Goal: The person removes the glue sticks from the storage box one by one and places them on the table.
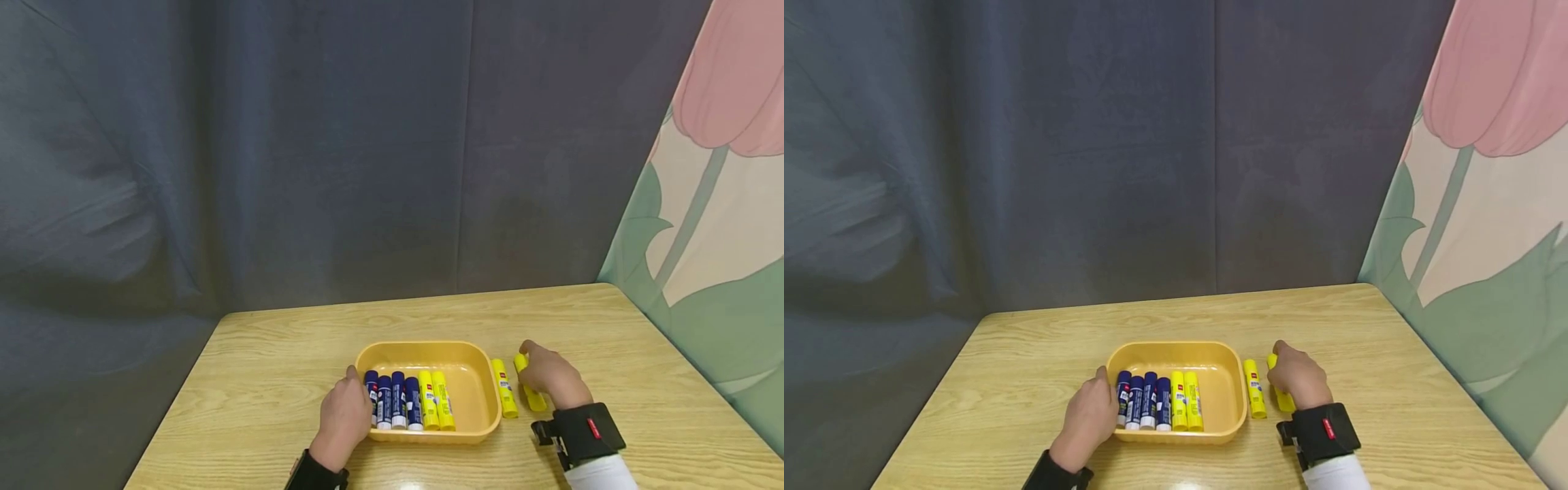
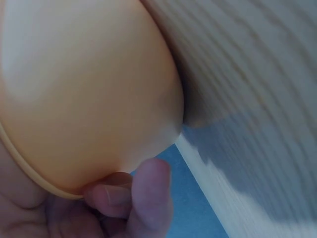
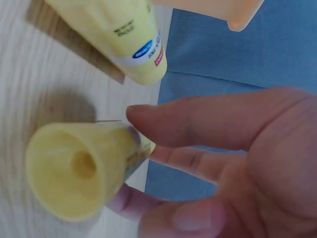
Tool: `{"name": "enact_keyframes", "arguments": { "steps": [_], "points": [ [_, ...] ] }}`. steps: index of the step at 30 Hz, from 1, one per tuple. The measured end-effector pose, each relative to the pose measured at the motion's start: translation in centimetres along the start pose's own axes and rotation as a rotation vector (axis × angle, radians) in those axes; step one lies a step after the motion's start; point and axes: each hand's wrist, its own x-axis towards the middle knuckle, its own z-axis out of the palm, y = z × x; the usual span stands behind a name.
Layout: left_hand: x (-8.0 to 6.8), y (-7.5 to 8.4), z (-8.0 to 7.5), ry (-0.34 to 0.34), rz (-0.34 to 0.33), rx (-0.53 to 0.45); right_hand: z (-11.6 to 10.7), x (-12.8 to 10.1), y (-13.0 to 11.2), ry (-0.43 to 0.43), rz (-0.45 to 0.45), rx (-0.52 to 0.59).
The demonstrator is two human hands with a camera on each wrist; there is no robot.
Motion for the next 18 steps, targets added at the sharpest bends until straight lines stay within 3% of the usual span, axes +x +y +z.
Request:
{"name": "enact_keyframes", "arguments": {
  "steps": [13,18],
  "points": [
    [0.0,0.1,-0.2,0.028,0.013,-0.001,-0.5,-0.6,-0.9,-0.001,-0.006,-0.026],
    [-0.1,0.1,-0.2,0.009,-0.002,0.002,-0.4,-0.8,-1.0,0.004,-0.024,-0.039]
  ]
}}
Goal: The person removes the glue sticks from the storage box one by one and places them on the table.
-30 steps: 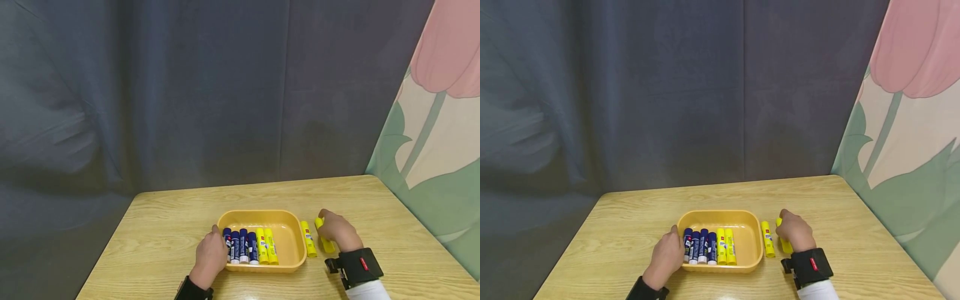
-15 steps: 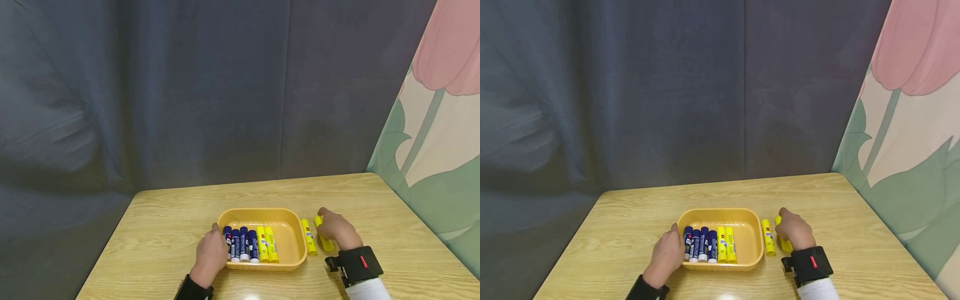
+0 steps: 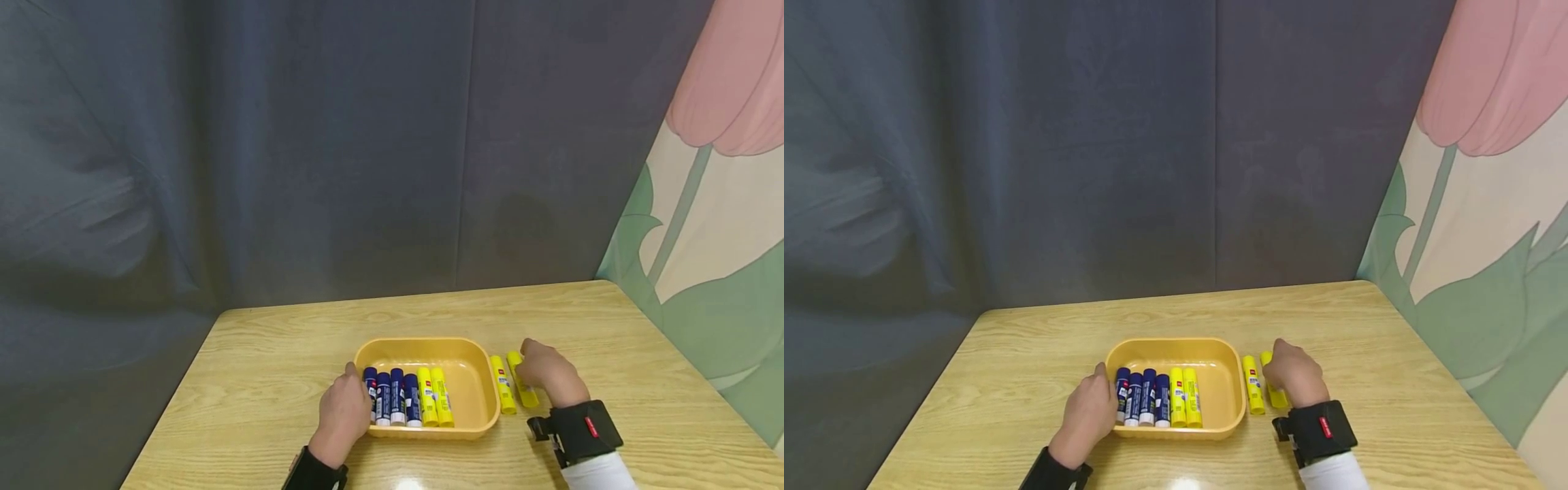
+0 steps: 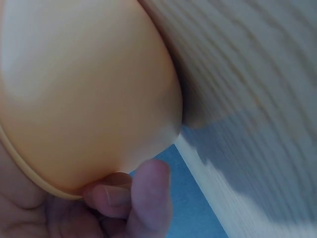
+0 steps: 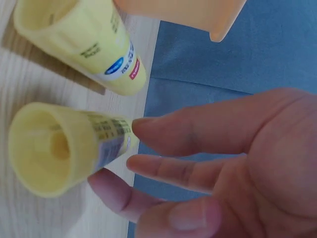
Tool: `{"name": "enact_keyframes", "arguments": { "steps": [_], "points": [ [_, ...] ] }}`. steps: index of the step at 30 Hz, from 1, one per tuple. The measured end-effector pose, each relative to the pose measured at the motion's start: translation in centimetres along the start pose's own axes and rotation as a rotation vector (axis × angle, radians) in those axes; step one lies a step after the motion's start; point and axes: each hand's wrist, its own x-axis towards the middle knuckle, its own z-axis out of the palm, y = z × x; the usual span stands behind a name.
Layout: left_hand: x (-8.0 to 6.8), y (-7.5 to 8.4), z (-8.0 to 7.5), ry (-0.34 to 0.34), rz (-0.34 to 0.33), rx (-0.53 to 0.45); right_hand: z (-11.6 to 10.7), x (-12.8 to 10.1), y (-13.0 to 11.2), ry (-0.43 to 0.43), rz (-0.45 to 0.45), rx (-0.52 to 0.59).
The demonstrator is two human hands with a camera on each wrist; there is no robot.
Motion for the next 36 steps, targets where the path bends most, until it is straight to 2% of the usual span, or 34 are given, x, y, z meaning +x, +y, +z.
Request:
{"name": "enact_keyframes", "arguments": {
  "steps": [5,14,28,36],
  "points": [
    [0.0,0.0,0.0,-0.011,-0.008,-0.006,0.4,0.0,0.0,0.012,-0.028,-0.019],
    [0.0,-0.1,0.1,-0.006,-0.006,0.0,0.6,-0.1,-0.4,-0.012,0.011,-0.038],
    [0.2,-0.1,0.0,-0.024,-0.023,0.0,0.2,-0.6,-1.0,0.007,-0.002,-0.063],
    [0.2,0.0,0.1,-0.012,-0.013,-0.001,0.1,-0.7,-1.1,0.021,-0.004,-0.065]
  ]
}}
